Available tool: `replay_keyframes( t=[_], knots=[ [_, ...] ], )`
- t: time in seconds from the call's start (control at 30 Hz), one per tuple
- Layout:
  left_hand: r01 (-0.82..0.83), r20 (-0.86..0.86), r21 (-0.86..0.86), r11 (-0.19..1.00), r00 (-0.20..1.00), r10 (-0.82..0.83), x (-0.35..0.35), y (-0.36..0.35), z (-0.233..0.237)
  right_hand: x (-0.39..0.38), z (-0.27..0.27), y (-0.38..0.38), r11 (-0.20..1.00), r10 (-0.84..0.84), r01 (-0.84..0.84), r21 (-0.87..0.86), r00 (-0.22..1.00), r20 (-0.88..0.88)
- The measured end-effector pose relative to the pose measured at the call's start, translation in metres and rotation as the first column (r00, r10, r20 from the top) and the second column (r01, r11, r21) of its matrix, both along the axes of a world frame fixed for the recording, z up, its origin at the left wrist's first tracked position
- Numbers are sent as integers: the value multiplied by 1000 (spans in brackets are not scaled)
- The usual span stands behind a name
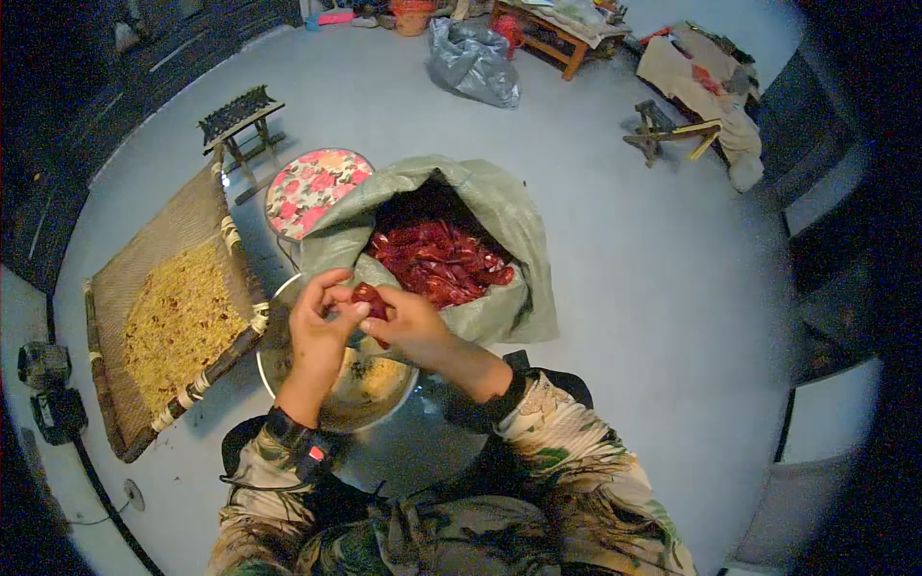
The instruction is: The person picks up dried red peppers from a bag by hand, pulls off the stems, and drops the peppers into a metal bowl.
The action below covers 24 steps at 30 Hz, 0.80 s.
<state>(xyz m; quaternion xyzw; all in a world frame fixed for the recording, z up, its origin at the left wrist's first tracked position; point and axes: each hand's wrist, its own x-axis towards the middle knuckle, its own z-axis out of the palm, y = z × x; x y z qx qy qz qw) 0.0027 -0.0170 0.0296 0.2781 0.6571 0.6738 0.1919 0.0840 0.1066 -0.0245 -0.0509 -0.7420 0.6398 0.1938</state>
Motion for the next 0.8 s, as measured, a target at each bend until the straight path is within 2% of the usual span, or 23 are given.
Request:
replay_keyframes(
  t=[0.03, 0.1, 0.13, 0.2, 0.27, 0.3, 0.33, 0.53, 0.67, 0.73, 0.8],
  knots=[
    [-3, -90, -27, 1000, 996, 1, 1, -1, 2, -3, -1, 1, 1000, -13, 13, 0, 997, -75],
    [-13, -266, -82, 997, 964, -9, 3, -2, 4, -4, -1, 2, 999, -43, 47, 26, 991, -124],
    [-10, -299, -67, 998, 954, -10, 4, -3, 2, -1, 8, 2, 996, -61, 67, 54, 993, -99],
    [9, -294, -51, 999, 955, -23, 5, -4, 6, 9, 33, 4, 987, -72, 74, 141, 997, -15],
    [32, -244, -40, 999, 969, -41, 5, -3, 8, 11, 49, 3, 978, -80, 100, 183, 991, -110],
    [41, -241, -30, 999, 969, -47, 5, -3, 8, 11, 52, 3, 972, -82, 114, 204, 984, -158],
    [49, -237, -20, 999, 970, -52, 5, -2, 9, 12, 50, 5, 951, -114, 140, 277, 988, -109],
    [66, -156, -6, 998, 985, -66, 4, -1, 7, 11, 52, 9, 914, -109, 139, 380, 989, -99],
    [70, -87, 24, 997, 994, -68, 5, -1, 7, 12, 45, 12, 832, -155, 204, 516, 978, -137],
    [45, -90, 17, 999, 995, -44, 4, -2, 7, 12, 51, 11, 752, -176, 237, 615, 972, -159],
    [-1, -113, 0, 1000, 994, 1, 2, -3, 7, 12, 59, 7, 726, -190, 267, 634, 963, -189]
  ],
)
